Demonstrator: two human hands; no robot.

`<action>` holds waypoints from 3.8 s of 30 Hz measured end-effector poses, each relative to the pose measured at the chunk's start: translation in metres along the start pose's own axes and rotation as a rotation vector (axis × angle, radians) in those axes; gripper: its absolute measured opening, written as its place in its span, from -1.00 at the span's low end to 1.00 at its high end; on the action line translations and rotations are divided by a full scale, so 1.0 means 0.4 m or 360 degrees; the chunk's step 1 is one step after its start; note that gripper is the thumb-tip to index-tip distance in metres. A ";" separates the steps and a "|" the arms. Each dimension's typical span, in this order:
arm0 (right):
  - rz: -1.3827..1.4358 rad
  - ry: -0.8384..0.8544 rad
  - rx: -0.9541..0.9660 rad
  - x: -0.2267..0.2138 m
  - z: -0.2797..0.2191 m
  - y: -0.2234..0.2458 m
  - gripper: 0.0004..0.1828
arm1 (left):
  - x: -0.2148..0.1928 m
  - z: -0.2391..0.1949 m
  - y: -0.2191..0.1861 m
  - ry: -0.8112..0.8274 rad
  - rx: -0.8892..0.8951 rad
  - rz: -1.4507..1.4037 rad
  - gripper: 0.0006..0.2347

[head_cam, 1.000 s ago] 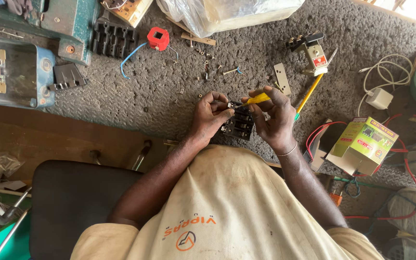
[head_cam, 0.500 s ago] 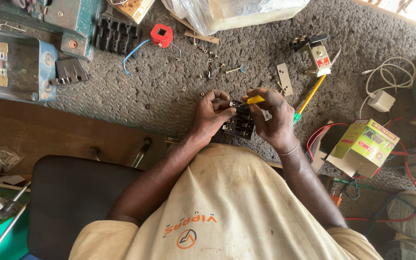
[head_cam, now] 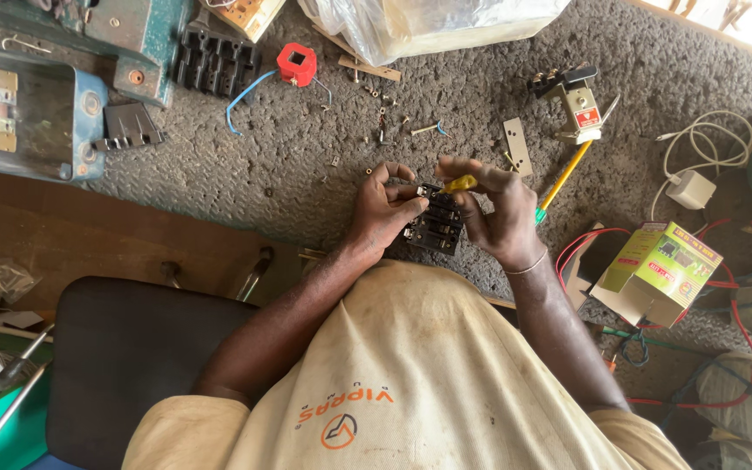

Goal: The person assembles a small electrical component using a screwdriver and small metal parts. They pick up parts from the workbench, insert them into the component, and tighten screws. The person also handles a plastic bag and a second similar component.

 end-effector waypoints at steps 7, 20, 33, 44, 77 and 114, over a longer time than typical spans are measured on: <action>-0.0204 -0.0268 -0.0266 0.024 -0.026 -0.027 -0.42 | 0.001 0.005 0.012 -0.0009 0.0067 0.0001 -0.67; -0.0063 -0.0065 -0.0195 -0.003 -0.016 -0.013 -0.48 | -0.002 0.007 0.017 0.0016 0.0084 -0.0090 -0.66; 0.0176 -0.0056 -0.0262 0.020 -0.028 -0.023 -0.55 | -0.002 0.008 0.030 -0.0009 0.0088 -0.0003 -0.70; 0.0055 0.0127 -0.0003 -0.016 0.016 0.018 -0.54 | -0.003 0.014 0.035 0.0005 0.0100 -0.0071 -0.69; -0.0155 0.0130 0.0168 0.019 -0.006 0.037 -0.62 | 0.002 0.014 0.040 -0.0003 0.0147 -0.0029 -0.69; 0.0629 -0.1326 0.1840 -0.027 -0.316 0.181 -0.52 | 0.130 0.083 -0.214 0.0721 0.1121 0.2089 -0.61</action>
Point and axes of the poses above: each hand's wrist, its own z-axis towards the middle knuckle, its own x-axis out of the palm, y = z × x, the point moved 1 cm from there along z, towards the middle knuckle, and after that the axes turned 11 degrees about z, right-handed, at the moved point
